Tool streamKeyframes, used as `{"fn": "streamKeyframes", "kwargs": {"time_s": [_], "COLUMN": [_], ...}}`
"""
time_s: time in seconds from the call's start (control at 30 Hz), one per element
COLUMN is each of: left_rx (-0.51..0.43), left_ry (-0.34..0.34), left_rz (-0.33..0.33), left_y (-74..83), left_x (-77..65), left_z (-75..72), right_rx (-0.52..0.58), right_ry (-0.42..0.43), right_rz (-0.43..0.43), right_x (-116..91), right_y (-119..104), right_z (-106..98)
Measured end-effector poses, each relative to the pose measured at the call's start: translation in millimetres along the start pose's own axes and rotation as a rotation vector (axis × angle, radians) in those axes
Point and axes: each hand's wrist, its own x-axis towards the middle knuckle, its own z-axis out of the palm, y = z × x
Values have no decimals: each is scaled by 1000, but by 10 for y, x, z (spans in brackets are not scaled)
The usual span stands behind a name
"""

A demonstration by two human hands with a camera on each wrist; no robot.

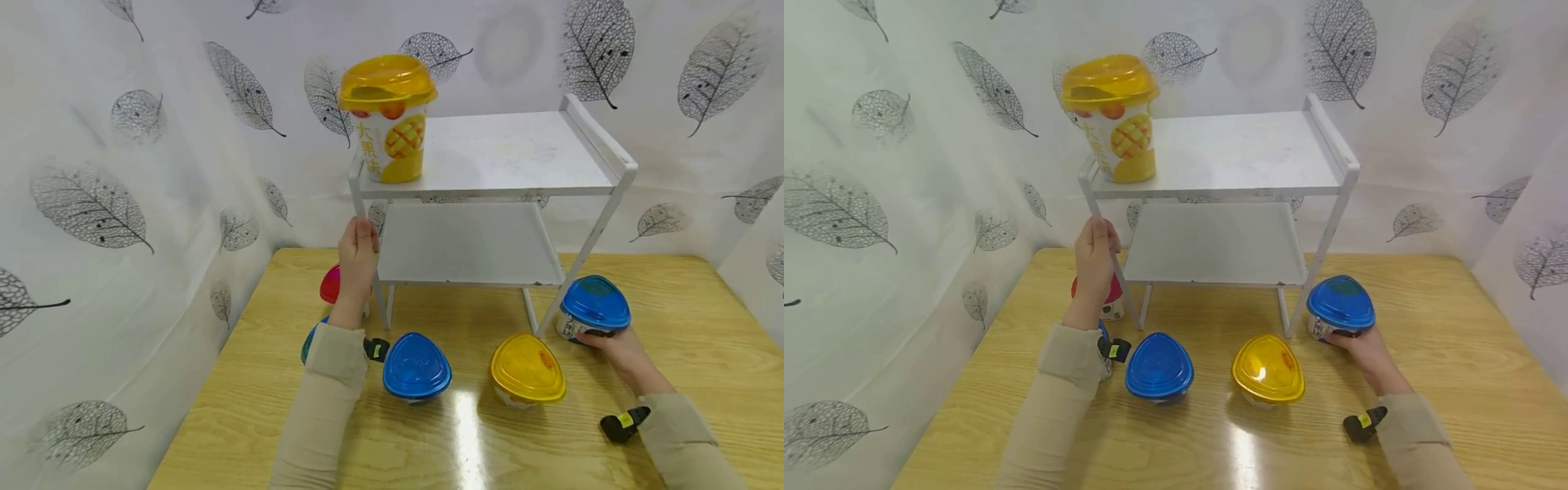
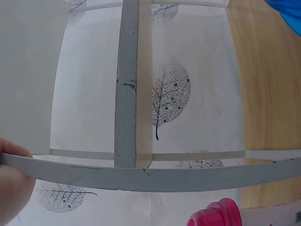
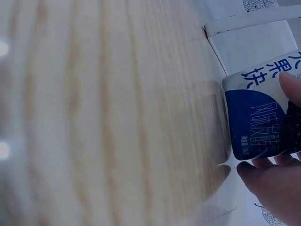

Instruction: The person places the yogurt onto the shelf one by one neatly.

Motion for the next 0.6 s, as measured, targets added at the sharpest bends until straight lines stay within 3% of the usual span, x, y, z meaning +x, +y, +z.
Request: {"fn": "streamKeyframes", "kwargs": {"time_s": [0.3, 0.6], "left_rx": [-11, -11], "left_ry": [-8, 0], "left_rz": [-11, -26], "left_y": [15, 38], "left_x": [-1, -4], "left_z": [9, 8], "right_rx": [20, 248], "right_ry": [44, 12], "right_rz": [-39, -197], "right_x": [-28, -28], "right_y": [-102, -379], "right_z": [-21, -88]}}
